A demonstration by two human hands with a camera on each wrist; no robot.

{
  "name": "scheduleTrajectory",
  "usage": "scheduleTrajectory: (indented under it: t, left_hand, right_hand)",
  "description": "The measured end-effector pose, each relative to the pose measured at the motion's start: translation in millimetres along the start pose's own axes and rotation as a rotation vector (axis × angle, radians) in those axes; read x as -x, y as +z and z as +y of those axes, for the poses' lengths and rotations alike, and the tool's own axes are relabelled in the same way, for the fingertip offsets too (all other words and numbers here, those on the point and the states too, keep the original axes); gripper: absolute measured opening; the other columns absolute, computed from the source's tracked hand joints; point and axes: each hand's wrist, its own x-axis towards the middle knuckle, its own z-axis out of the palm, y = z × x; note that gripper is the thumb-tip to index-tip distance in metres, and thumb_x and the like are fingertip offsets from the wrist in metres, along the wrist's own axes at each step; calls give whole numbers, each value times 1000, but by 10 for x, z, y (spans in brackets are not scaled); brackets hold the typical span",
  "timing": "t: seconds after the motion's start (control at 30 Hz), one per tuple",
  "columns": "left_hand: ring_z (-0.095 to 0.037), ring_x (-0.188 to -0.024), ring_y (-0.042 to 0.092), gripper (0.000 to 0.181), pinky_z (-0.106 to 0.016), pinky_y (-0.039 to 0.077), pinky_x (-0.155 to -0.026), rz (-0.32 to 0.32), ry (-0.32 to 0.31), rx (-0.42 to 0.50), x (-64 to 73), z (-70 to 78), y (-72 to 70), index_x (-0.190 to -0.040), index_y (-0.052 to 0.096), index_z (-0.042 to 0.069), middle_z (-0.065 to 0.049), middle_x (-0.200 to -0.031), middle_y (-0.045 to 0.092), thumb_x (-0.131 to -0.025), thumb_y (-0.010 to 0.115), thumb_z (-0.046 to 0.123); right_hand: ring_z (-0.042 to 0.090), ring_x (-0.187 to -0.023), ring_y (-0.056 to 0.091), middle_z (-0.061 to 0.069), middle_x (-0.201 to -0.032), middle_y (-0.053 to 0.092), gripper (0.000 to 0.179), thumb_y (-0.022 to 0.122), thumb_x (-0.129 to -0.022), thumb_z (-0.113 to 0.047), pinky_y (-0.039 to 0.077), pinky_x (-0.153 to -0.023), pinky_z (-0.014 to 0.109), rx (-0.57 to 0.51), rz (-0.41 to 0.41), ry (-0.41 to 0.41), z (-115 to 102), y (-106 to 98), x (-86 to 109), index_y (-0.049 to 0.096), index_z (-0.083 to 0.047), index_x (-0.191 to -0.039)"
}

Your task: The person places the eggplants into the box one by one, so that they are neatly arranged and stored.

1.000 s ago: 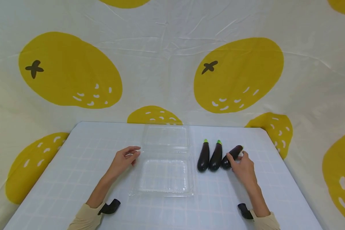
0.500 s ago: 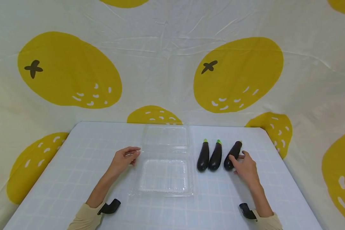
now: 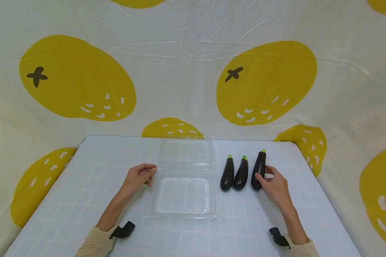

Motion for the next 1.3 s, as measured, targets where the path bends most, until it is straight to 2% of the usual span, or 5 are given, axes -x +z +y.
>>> scheduleTrajectory:
  t: [0.17,0.3,0.63,0.97,1.3]
  left_hand:
    - [-16,-62,61,27,-25,58,-58,-1,-6,9,9,11,-3,-119,70,-4,-25,-97,68,-97,73,13]
    - [-17,-62,61,30,-24,58,-58,-8,-11,26,17,6,-11,-120,68,-6,-26,-99,67,-97,73,13]
    - [-16,-62,61,31,-25,58,-58,-10,-2,29,28,8,-29,-121,67,-7,-27,-98,66,-98,72,13]
    - [-20,-59,61,29,-25,58,-57,-6,-14,5,34,-30,-22,-120,68,-4,-27,-97,66,-97,73,12]
    - [-18,-59,61,28,-26,58,-56,-13,-11,27,24,10,5,-119,68,-5,-27,-96,66,-97,72,11]
  right_hand:
    - [48,-113,62,35,-141,49,80,65,-100,-47,60,-83,46,11,-3,-31,-70,-44,48,38,9,-150]
    - [48,-114,62,34,-141,51,78,66,-99,-46,60,-84,52,17,6,-73,-124,-69,85,40,6,-150]
    - [46,-111,64,32,-140,53,75,68,-99,-44,62,-78,43,0,7,-150,-321,-97,167,41,4,-151]
    - [44,-112,64,30,-141,54,73,69,-99,-41,61,-82,48,-29,-13,-196,-522,-37,252,41,0,-152]
    - [38,-108,68,25,-137,60,67,72,-98,-35,56,-74,24,-54,-18,-283,-665,20,319,46,-4,-150]
